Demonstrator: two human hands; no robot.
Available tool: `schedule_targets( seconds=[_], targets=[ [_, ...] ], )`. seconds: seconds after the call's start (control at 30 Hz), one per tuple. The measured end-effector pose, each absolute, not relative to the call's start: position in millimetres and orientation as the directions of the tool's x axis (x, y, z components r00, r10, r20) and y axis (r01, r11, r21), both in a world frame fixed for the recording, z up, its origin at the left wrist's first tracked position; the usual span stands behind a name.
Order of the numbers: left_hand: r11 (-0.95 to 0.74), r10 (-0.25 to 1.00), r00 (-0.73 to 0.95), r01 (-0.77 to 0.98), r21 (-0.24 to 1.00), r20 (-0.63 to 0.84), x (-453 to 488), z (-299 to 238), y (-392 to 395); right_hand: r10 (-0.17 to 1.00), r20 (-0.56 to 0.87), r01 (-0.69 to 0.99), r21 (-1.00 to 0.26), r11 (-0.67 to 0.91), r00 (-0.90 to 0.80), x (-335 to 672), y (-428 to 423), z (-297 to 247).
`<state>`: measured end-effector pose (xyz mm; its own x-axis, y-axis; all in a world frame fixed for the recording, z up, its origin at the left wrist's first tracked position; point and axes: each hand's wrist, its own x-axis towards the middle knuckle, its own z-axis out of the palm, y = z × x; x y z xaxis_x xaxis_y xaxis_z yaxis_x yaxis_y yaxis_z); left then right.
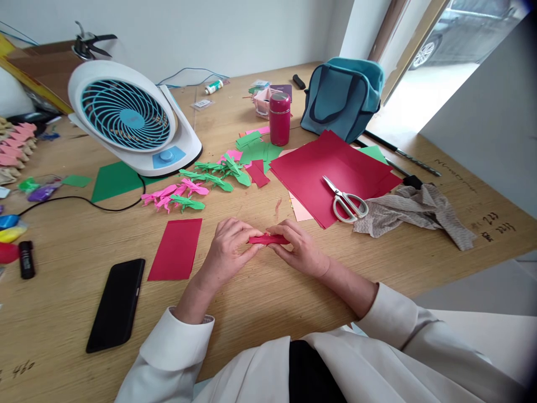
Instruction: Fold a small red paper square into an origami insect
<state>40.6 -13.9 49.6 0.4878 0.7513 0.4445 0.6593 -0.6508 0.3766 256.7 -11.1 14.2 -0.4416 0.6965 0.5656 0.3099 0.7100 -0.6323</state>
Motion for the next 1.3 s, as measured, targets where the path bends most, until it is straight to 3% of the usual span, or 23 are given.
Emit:
schedule_targets(
  seconds=[0.33,0.53,0.77,1.3],
  targets=[
    [-0.587,0.803,0.437,0.698,0.411,0.405,38.9,45.9,-11.6,0.728,0.503,0.33,-0.664,0.671,-0.466,259.1,-7.0,13.2],
    [-0.523,0.84,0.366,0.742,0.42,0.4,23.6,38.7,2.1,0.76,0.518,0.402,-0.647,0.648,-0.391,265.9,-1.0,16.0],
    [-0.427,0.876,0.293,0.84,0.335,0.382,-23.7,32.6,53.0,0.75,0.505,0.421,-0.623,0.659,-0.427,266.4,-3.9,17.2],
    [-0.46,0.883,0.406,0.852,0.252,0.237,-72.8,30.2,125.7,0.752,0.383,0.444,-0.63,0.637,-0.536,262.6,-8.0,17.8]
  ],
)
